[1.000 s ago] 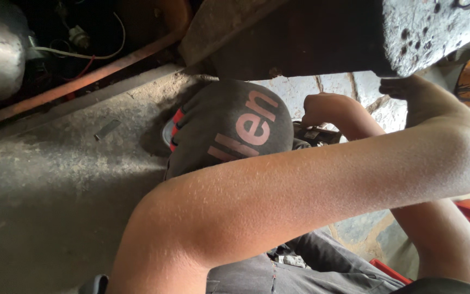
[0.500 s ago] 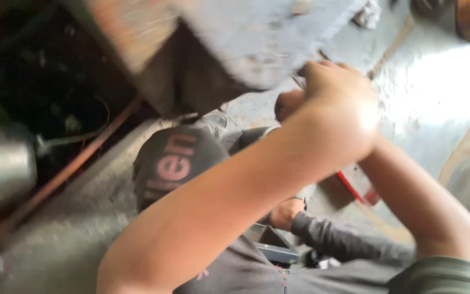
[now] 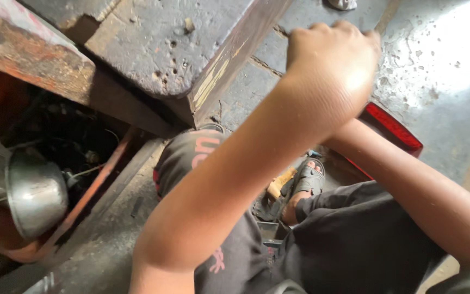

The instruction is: The person sits on the floor and uses a T-handle wrench to loosen and remove a bolt from a cylindrical mechanical component. They then use a hammer to tap the component and separate internal parts, placing small pieces into a red tray.

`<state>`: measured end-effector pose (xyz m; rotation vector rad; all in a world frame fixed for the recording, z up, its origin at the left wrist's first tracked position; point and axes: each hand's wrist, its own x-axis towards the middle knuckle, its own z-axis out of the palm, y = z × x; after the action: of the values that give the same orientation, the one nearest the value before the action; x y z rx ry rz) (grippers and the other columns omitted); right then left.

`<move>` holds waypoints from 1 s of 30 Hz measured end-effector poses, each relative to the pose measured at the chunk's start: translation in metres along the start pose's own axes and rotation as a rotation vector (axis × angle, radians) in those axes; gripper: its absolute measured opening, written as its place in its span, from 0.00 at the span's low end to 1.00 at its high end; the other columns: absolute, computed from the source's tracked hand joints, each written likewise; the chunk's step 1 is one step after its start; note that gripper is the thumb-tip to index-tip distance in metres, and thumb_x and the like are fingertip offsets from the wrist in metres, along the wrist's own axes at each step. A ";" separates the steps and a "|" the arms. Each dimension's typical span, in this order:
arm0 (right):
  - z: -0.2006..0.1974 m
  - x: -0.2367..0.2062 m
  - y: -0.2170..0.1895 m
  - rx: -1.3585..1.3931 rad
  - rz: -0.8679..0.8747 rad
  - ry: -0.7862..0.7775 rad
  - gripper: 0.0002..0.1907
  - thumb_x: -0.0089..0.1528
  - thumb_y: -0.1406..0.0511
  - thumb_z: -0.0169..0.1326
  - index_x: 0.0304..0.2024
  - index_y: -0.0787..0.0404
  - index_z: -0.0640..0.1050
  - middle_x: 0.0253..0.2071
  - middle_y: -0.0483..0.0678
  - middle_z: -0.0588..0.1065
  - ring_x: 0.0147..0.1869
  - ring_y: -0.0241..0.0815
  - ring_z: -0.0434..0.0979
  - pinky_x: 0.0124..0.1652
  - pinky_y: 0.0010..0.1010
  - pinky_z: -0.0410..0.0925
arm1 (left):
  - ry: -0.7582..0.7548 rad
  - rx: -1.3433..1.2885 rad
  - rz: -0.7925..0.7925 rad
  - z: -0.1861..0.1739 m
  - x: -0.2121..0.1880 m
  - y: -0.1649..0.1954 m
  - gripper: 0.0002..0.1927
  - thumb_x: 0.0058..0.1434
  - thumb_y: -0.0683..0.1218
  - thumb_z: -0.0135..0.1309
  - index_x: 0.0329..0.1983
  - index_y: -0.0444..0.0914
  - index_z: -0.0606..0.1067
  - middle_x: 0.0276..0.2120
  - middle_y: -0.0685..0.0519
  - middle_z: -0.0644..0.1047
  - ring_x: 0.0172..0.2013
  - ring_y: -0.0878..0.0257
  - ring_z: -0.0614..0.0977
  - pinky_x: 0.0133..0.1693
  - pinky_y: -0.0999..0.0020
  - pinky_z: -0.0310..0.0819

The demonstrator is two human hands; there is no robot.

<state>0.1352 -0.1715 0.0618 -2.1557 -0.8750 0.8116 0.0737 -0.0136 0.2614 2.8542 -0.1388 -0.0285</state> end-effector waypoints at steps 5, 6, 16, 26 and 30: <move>-0.002 0.006 -0.010 -0.029 -0.105 0.010 0.14 0.59 0.62 0.58 0.46 0.60 0.81 0.46 0.55 0.80 0.49 0.54 0.79 0.48 0.44 0.71 | 0.036 -0.108 0.134 0.006 -0.019 0.014 0.20 0.56 0.47 0.56 0.53 0.43 0.73 0.46 0.48 0.79 0.46 0.51 0.83 0.42 0.53 0.80; -0.002 0.008 -0.016 -0.057 -0.133 0.007 0.14 0.59 0.62 0.57 0.46 0.60 0.81 0.46 0.55 0.80 0.49 0.54 0.79 0.48 0.44 0.71 | 0.047 -0.104 0.151 0.007 -0.024 0.011 0.19 0.57 0.46 0.57 0.53 0.43 0.73 0.46 0.48 0.79 0.47 0.51 0.83 0.42 0.53 0.80; 0.005 -0.003 -0.078 -0.737 -0.186 -0.026 0.10 0.60 0.59 0.57 0.34 0.58 0.81 0.32 0.53 0.80 0.37 0.57 0.81 0.37 0.48 0.74 | 0.047 0.095 0.032 0.007 -0.077 -0.069 0.20 0.53 0.48 0.62 0.48 0.39 0.74 0.41 0.44 0.79 0.44 0.47 0.82 0.42 0.49 0.75; -0.007 -0.014 -0.079 -0.688 -0.411 0.036 0.06 0.53 0.67 0.57 0.32 0.62 0.80 0.32 0.55 0.79 0.38 0.56 0.81 0.32 0.43 0.73 | 0.097 -0.006 0.143 -0.018 -0.094 -0.045 0.23 0.51 0.42 0.60 0.52 0.39 0.73 0.42 0.45 0.79 0.45 0.50 0.82 0.44 0.53 0.76; 0.004 -0.017 -0.070 -0.663 -0.564 0.122 0.06 0.50 0.72 0.56 0.31 0.62 0.79 0.31 0.53 0.78 0.37 0.54 0.80 0.38 0.41 0.74 | 0.052 0.026 0.125 -0.023 -0.097 -0.052 0.23 0.50 0.42 0.59 0.51 0.39 0.73 0.42 0.45 0.79 0.44 0.50 0.82 0.42 0.53 0.76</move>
<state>0.0984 -0.1445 0.1175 -2.2535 -1.7579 0.0992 -0.0173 0.0524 0.2693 2.8629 -0.3079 0.0737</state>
